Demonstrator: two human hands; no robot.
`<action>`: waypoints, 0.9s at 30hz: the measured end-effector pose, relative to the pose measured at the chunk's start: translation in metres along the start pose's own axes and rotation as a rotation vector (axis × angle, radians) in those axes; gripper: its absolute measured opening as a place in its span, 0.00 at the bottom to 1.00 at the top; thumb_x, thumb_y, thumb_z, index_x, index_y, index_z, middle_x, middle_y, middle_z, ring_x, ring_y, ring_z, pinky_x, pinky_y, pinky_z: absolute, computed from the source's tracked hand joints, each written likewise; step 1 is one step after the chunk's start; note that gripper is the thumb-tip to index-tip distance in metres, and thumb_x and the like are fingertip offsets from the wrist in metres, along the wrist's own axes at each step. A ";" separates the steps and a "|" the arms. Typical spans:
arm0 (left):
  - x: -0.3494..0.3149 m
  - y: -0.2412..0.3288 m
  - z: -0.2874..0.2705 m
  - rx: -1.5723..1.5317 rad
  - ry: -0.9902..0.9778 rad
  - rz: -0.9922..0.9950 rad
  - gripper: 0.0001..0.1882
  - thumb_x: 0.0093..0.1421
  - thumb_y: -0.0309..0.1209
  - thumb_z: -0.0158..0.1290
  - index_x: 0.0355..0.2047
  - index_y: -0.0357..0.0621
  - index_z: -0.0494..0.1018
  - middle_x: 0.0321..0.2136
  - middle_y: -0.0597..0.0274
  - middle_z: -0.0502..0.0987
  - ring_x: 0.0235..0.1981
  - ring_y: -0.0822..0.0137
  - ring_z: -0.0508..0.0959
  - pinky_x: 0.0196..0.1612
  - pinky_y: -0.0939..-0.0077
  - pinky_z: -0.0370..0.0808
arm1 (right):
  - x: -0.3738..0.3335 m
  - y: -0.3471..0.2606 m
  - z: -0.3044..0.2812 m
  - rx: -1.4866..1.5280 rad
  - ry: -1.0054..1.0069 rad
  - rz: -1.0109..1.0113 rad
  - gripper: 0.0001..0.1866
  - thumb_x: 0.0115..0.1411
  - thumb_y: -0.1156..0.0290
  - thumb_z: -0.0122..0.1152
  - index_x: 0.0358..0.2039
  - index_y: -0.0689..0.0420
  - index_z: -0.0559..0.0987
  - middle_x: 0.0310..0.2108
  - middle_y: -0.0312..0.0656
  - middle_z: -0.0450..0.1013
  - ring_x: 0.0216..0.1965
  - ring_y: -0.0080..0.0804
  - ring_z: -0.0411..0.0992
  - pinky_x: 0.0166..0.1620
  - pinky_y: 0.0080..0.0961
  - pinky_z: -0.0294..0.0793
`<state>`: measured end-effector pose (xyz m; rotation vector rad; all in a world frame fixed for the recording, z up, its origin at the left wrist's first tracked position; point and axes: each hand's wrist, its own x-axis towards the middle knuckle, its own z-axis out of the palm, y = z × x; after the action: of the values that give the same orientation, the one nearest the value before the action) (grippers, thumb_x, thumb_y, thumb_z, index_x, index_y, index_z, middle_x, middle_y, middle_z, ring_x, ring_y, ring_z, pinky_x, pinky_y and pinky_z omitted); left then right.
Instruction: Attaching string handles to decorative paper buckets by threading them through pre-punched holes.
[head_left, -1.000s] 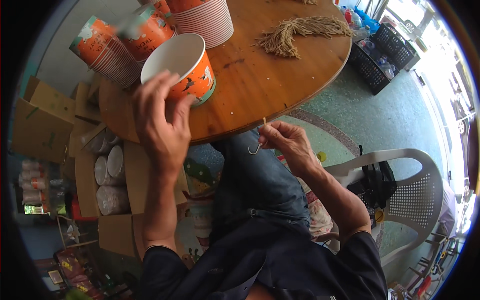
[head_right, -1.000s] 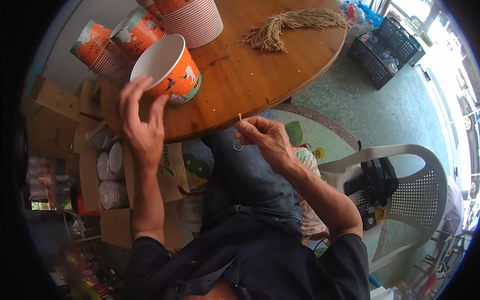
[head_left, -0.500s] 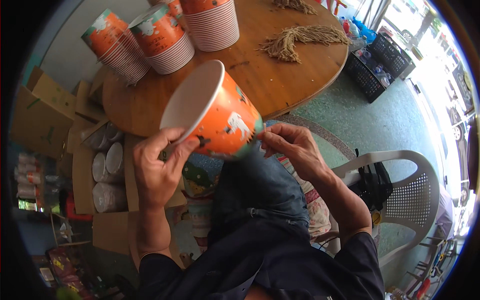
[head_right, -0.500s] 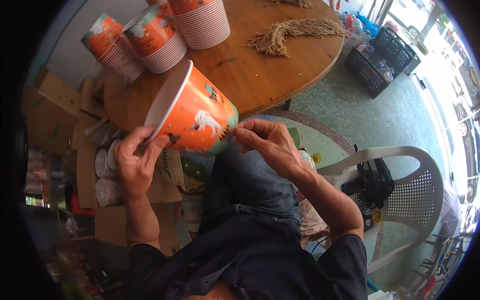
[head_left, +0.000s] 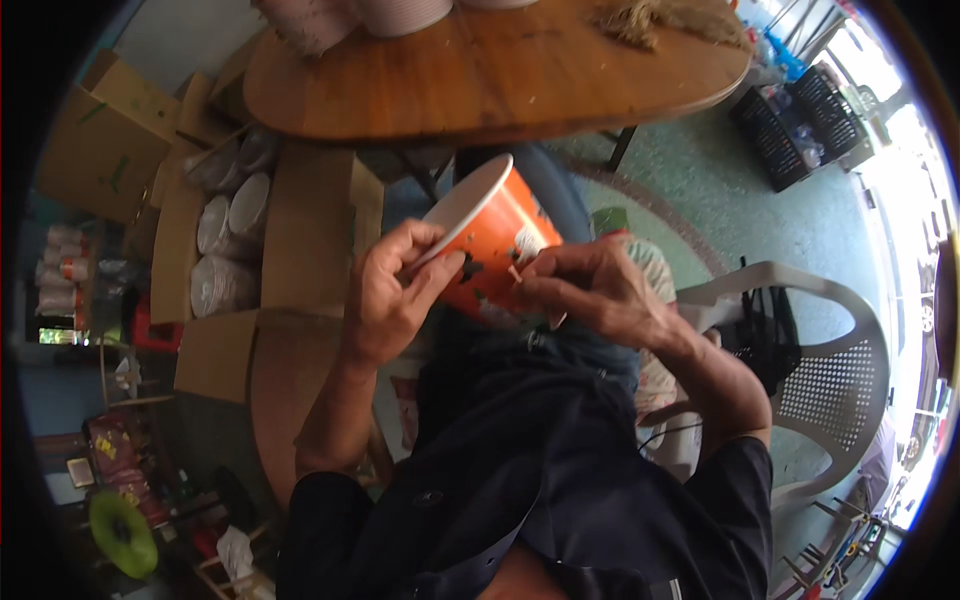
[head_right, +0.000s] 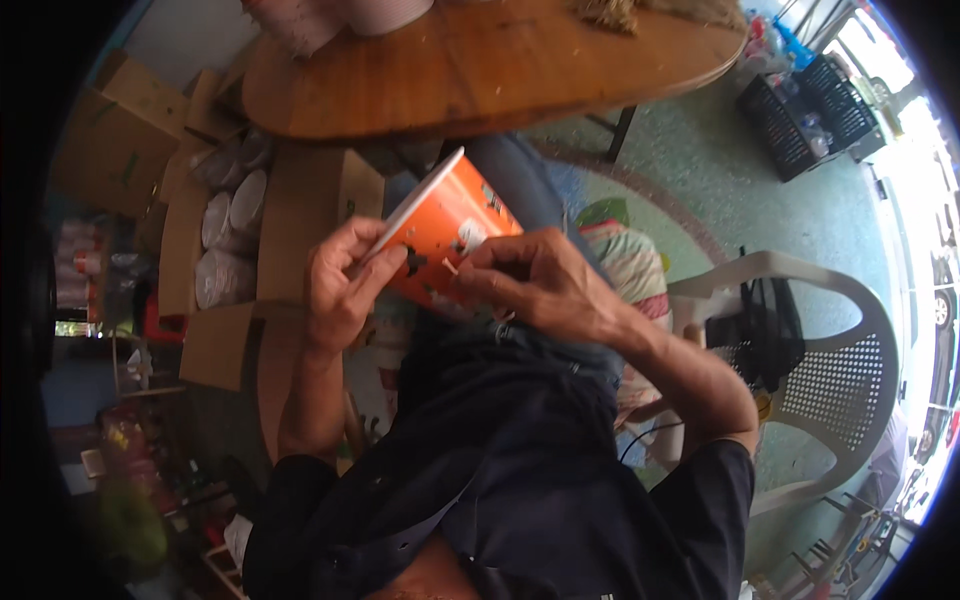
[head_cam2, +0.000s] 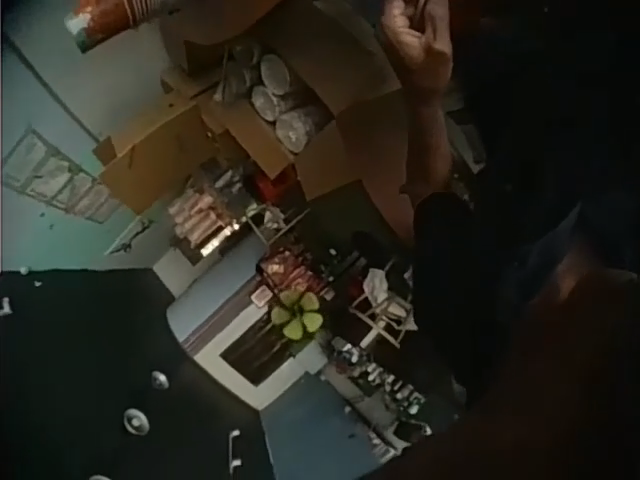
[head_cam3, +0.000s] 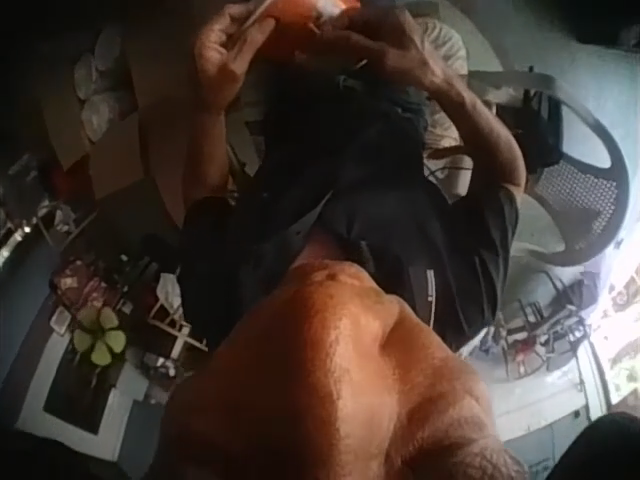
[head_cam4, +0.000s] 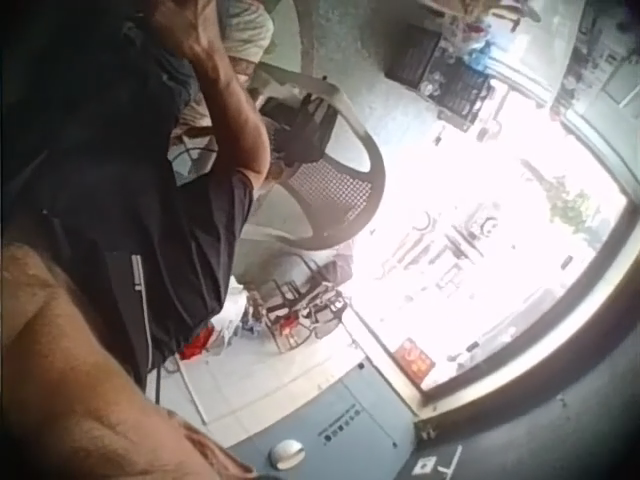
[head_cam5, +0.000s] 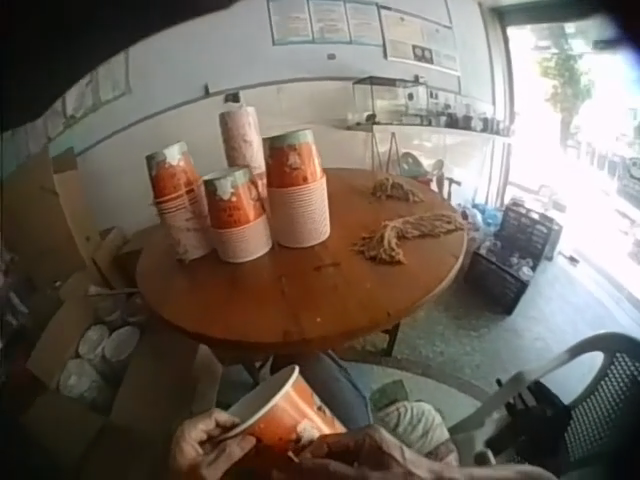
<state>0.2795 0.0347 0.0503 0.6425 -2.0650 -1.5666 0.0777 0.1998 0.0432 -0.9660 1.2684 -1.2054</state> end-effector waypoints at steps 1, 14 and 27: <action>-0.003 0.001 -0.001 -0.003 -0.008 0.010 0.07 0.68 0.25 0.58 0.42 0.33 0.77 0.30 0.64 0.83 0.34 0.80 0.79 0.40 0.83 0.75 | -0.003 -0.001 0.003 -0.030 -0.007 -0.003 0.12 0.70 0.65 0.64 0.41 0.62 0.85 0.28 0.30 0.78 0.29 0.13 0.72 0.32 0.17 0.71; 0.030 0.020 0.025 0.433 -0.051 0.237 0.06 0.62 0.20 0.64 0.38 0.34 0.78 0.31 0.56 0.84 0.34 0.64 0.87 0.39 0.73 0.82 | 0.010 0.004 -0.013 0.139 0.056 0.035 0.11 0.69 0.68 0.63 0.37 0.63 0.85 0.24 0.31 0.76 0.26 0.13 0.70 0.29 0.19 0.68; 0.064 0.008 0.055 0.365 -0.224 0.051 0.23 0.59 0.17 0.64 0.54 0.40 0.72 0.35 0.52 0.86 0.39 0.60 0.88 0.42 0.69 0.83 | 0.029 0.019 -0.041 0.293 0.201 0.157 0.10 0.65 0.69 0.61 0.31 0.62 0.83 0.22 0.31 0.74 0.25 0.12 0.68 0.28 0.18 0.67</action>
<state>0.1948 0.0378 0.0501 0.5511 -2.5466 -1.2916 0.0371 0.1789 0.0153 -0.5336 1.2534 -1.3439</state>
